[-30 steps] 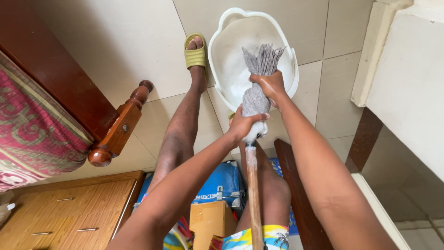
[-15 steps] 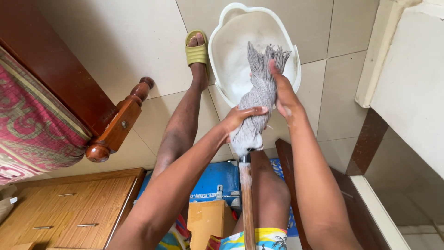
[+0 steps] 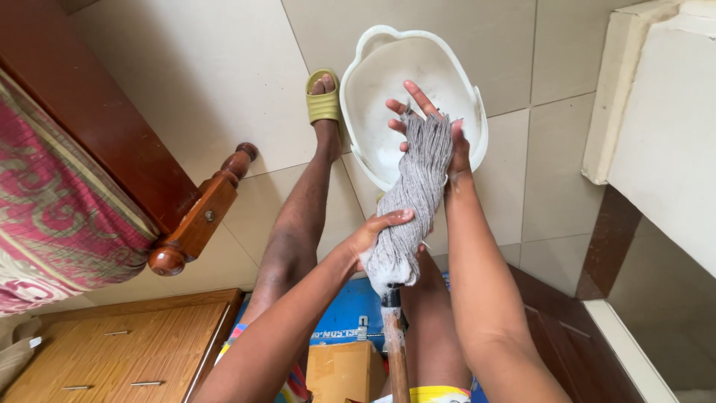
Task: Mopping the floor and wringing the mop in a bucket in a bedroom.
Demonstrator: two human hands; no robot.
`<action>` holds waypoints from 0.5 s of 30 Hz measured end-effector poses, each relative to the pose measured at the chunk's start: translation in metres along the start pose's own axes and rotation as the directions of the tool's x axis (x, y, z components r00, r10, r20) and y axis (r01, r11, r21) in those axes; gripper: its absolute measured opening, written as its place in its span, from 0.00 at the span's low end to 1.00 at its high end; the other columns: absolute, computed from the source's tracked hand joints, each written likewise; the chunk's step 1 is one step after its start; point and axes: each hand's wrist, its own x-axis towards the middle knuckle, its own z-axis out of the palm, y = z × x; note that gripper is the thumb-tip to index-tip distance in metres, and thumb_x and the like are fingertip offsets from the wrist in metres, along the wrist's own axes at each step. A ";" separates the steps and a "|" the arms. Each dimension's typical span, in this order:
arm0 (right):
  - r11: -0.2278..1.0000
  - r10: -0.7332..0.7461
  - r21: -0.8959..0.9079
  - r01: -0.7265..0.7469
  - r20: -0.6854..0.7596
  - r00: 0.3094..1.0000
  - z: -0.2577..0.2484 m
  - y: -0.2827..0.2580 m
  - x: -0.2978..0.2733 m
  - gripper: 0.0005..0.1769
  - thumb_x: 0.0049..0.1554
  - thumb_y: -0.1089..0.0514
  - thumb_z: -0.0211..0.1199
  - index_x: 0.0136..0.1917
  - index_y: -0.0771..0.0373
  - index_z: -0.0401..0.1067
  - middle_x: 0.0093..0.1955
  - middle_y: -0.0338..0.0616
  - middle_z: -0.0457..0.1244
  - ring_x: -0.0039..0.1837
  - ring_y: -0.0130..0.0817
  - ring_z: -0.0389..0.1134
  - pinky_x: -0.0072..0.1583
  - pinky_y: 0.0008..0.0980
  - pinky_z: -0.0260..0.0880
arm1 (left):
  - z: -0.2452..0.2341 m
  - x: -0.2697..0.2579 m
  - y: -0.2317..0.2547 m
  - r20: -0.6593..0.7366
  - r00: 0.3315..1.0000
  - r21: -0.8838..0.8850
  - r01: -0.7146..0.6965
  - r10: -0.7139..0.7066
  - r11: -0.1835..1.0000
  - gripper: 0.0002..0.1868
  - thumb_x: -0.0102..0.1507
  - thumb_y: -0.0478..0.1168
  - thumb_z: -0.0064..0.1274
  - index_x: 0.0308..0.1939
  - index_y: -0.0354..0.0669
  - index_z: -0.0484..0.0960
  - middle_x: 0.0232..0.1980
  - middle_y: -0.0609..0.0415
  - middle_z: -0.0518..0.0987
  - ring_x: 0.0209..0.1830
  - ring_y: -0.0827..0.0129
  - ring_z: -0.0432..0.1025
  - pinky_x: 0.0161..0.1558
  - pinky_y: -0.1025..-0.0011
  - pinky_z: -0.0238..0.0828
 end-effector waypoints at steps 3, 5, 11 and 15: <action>0.981 0.080 -0.171 -0.085 -0.038 0.996 -0.008 -0.013 0.003 0.63 0.50 0.37 0.78 0.84 0.66 0.49 0.68 0.56 0.60 0.62 0.38 0.67 0.58 0.36 0.72 | -0.015 0.013 -0.003 0.022 0.993 0.079 -0.114 0.113 0.990 0.33 0.59 0.44 0.65 0.63 0.33 0.70 0.45 0.44 0.81 0.37 0.58 0.80 0.40 0.60 0.81; 0.937 0.198 -0.273 -0.220 -0.105 0.975 -0.010 -0.018 0.009 0.33 0.55 0.55 0.79 0.65 0.66 0.63 0.50 0.48 0.63 0.48 0.33 0.68 0.53 0.35 0.73 | -0.023 0.019 -0.002 -0.001 0.980 0.192 -0.194 0.198 0.962 0.38 0.54 0.37 0.69 0.65 0.37 0.67 0.47 0.45 0.81 0.42 0.61 0.80 0.45 0.60 0.81; 0.743 0.163 -0.462 -0.484 -0.577 0.800 0.032 -0.018 0.023 0.14 0.54 0.63 0.72 0.36 0.60 0.66 0.29 0.42 0.63 0.30 0.32 0.65 0.36 0.34 0.70 | 0.007 0.017 0.010 -0.087 0.967 0.361 -0.195 0.241 0.912 0.43 0.48 0.34 0.73 0.65 0.34 0.71 0.49 0.45 0.83 0.46 0.65 0.80 0.49 0.64 0.80; 0.587 0.094 -0.565 -0.580 -0.663 0.742 0.013 -0.005 0.031 0.11 0.50 0.64 0.71 0.36 0.62 0.68 0.29 0.43 0.64 0.30 0.35 0.67 0.35 0.37 0.70 | 0.014 0.022 0.007 -0.144 0.938 0.422 -0.231 0.317 0.877 0.42 0.46 0.37 0.75 0.63 0.32 0.73 0.49 0.47 0.83 0.45 0.66 0.79 0.47 0.64 0.79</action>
